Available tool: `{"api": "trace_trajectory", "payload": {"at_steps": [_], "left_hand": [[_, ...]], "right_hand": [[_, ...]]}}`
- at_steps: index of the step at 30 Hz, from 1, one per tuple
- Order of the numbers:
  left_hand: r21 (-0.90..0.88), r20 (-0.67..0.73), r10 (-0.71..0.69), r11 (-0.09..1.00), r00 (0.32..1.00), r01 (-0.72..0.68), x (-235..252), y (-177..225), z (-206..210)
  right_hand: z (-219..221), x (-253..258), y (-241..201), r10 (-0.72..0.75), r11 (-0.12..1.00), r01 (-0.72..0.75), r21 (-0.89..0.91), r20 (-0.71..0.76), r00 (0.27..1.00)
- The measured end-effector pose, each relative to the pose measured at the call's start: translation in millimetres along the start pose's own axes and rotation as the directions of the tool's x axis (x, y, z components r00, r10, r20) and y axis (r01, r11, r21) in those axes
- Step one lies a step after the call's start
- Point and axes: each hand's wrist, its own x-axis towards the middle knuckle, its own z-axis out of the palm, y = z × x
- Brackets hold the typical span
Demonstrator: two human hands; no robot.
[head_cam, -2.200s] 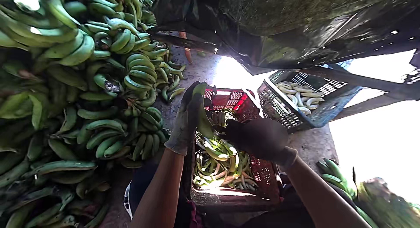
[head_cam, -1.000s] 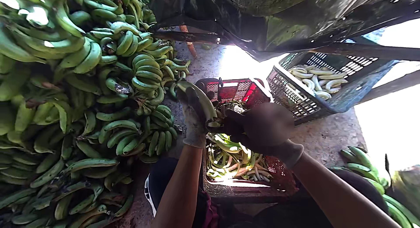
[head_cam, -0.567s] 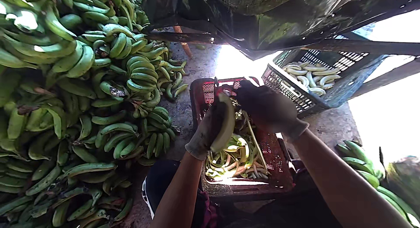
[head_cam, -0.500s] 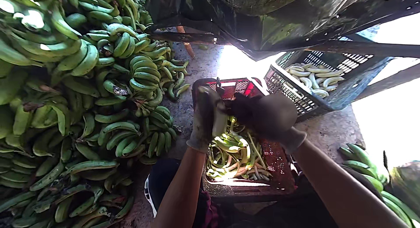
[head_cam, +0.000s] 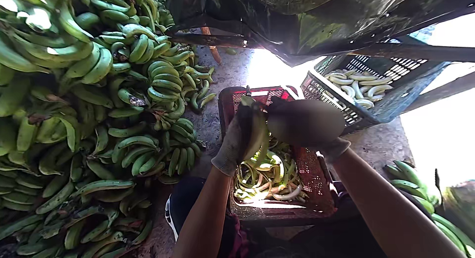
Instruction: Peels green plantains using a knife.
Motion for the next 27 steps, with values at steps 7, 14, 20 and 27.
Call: {"api": "trace_trajectory", "payload": {"at_steps": [7,14,20,27], "left_hand": [[-0.210,0.077,-0.137,0.966,0.988,0.150,11.3,-21.2,7.0],[-0.823,-0.009,0.148,0.560,0.989,-0.091,39.5,-33.3,-27.6],[-0.802,-0.095,0.073,0.585,0.993,-0.120,26.1,-13.6,-6.4],[-0.214,-0.219,-0.047,0.977,0.975,-0.001,9.6,-19.9,7.8]], "right_hand": [[5.1,-2.0,0.1,0.120,0.979,-0.127,0.159,0.053,0.991],[35.4,-20.6,-26.8,-0.359,0.907,0.299,-0.297,-0.172,0.917],[26.0,-13.1,-36.2,-0.216,0.950,0.170,-0.264,-0.156,0.964],[20.7,-12.1,-27.7,0.020,0.982,-0.037,-0.184,-0.094,0.995]]}}
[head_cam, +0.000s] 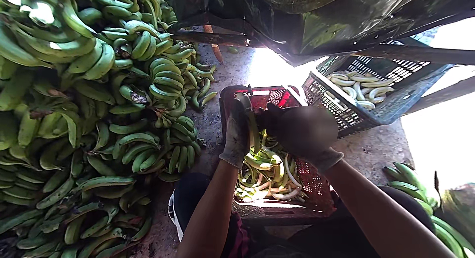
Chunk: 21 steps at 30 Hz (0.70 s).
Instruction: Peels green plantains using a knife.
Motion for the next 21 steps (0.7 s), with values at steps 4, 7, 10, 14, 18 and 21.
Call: {"api": "trace_trajectory", "payload": {"at_steps": [4,7,10,14,18,21], "left_hand": [[0.340,0.138,-0.018,0.940,0.990,-0.031,0.9,0.9,0.2],[0.401,0.235,-0.163,0.914,0.958,0.057,5.0,-2.0,5.4],[0.490,0.259,-0.198,0.870,0.945,0.048,2.2,-0.6,9.3],[0.375,0.346,-0.271,0.918,0.898,0.132,-8.9,4.6,15.9],[0.088,0.222,-0.265,0.964,0.938,0.251,0.8,2.0,-11.3],[0.022,0.162,-0.160,0.987,0.974,0.158,5.9,-2.1,-33.8]], "right_hand": [[-18.6,9.3,1.2,0.245,0.928,-0.292,0.232,0.209,0.947],[-34.4,20.0,6.9,0.420,0.644,-0.660,0.388,0.542,0.728],[-27.1,21.6,21.2,0.445,0.641,-0.707,0.298,0.607,0.659],[-3.5,16.4,47.3,0.439,0.802,-0.571,0.174,0.477,0.761],[-9.2,1.5,28.6,0.139,0.939,-0.206,0.274,0.247,0.959],[-4.0,-9.5,19.0,-0.174,0.976,0.152,0.154,0.137,0.975]]}}
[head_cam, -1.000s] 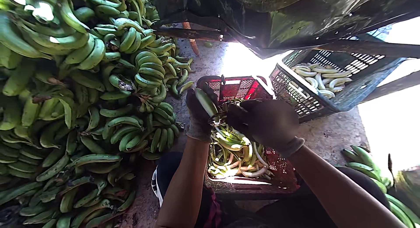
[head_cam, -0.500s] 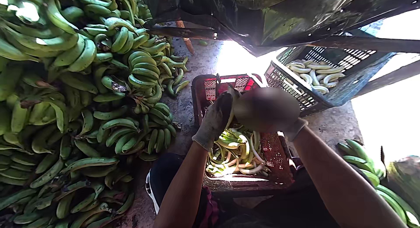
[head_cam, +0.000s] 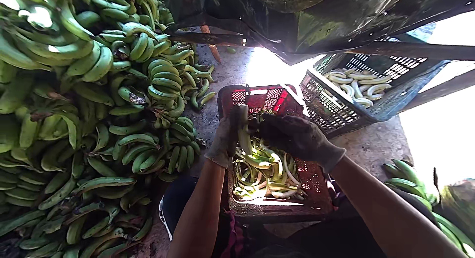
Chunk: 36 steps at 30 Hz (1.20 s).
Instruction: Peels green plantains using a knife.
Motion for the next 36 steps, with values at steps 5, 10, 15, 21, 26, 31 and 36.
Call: {"api": "trace_trajectory", "payload": {"at_steps": [5,10,15,21,26,31,36], "left_hand": [[-0.378,0.009,-0.018,0.926,1.000,0.020,1.9,18.6,-2.1],[-0.180,-0.004,0.076,0.981,0.997,-0.075,-10.3,7.8,6.9],[0.003,0.144,0.184,0.982,0.972,-0.187,-23.7,8.6,28.0],[-0.355,0.035,0.052,0.934,0.998,-0.037,-3.2,9.1,1.8],[-0.310,0.051,0.031,0.951,0.998,-0.014,-8.7,10.6,4.6],[0.039,0.075,0.218,0.974,0.973,-0.222,-22.7,14.7,18.9],[0.149,0.003,0.176,0.973,0.984,-0.175,-24.9,5.8,10.8]], "right_hand": [[-0.6,-8.1,-4.6,-0.223,0.965,0.213,-0.151,-0.052,0.973],[-6.3,-3.6,-9.2,-0.114,0.979,0.095,-0.180,-0.094,0.989],[-17.1,14.1,1.1,0.443,0.866,-0.452,0.214,0.089,0.892],[-19.5,-5.9,7.1,0.071,0.992,-0.076,0.097,0.048,0.996],[-13.6,-9.7,-6.8,-0.169,0.986,0.169,0.001,-0.031,0.985],[-15.1,7.7,6.3,0.075,0.997,-0.076,-0.016,-0.065,0.995],[-28.7,16.0,34.4,0.351,0.873,-0.288,0.394,-0.097,0.931]]}}
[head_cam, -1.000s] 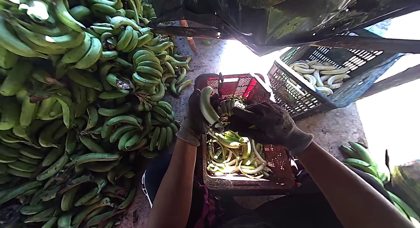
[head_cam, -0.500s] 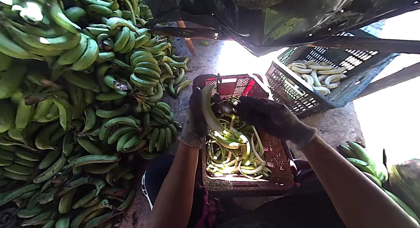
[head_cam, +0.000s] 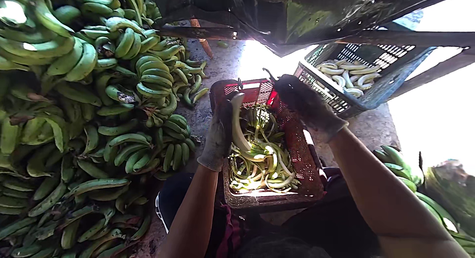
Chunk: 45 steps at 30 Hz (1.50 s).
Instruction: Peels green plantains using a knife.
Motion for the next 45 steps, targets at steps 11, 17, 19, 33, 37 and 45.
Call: {"api": "trace_trajectory", "payload": {"at_steps": [11,17,19,33,37,45], "left_hand": [[0.410,0.229,-0.141,0.911,0.963,0.036,31.1,-53.9,59.6],[0.973,0.229,-0.637,0.170,0.736,-0.155,15.1,-157.9,132.2],[0.990,0.136,-0.640,0.062,0.756,-0.125,14.3,-198.2,147.7],[-0.215,-0.066,-0.477,0.864,0.876,0.454,50.2,-89.2,56.5],[-0.374,0.235,-0.216,0.880,0.948,0.293,40.3,-34.9,47.3],[0.099,0.177,-0.681,0.730,0.710,0.676,14.4,-44.8,49.2]], "right_hand": [[-9.6,-10.3,1.0,0.220,0.845,-0.231,-0.482,-0.081,0.972],[-83.2,-15.4,3.1,0.235,0.873,-0.404,-0.272,-0.492,0.838],[-64.0,-18.8,5.5,0.163,0.823,-0.357,-0.442,-0.418,0.894],[2.8,-32.0,-3.0,0.272,0.922,-0.167,-0.348,0.280,0.921],[30.0,-33.7,-11.2,0.214,0.887,-0.055,-0.458,0.304,0.928],[-0.2,-24.5,-18.2,0.342,0.909,-0.331,-0.252,0.002,0.940]]}}
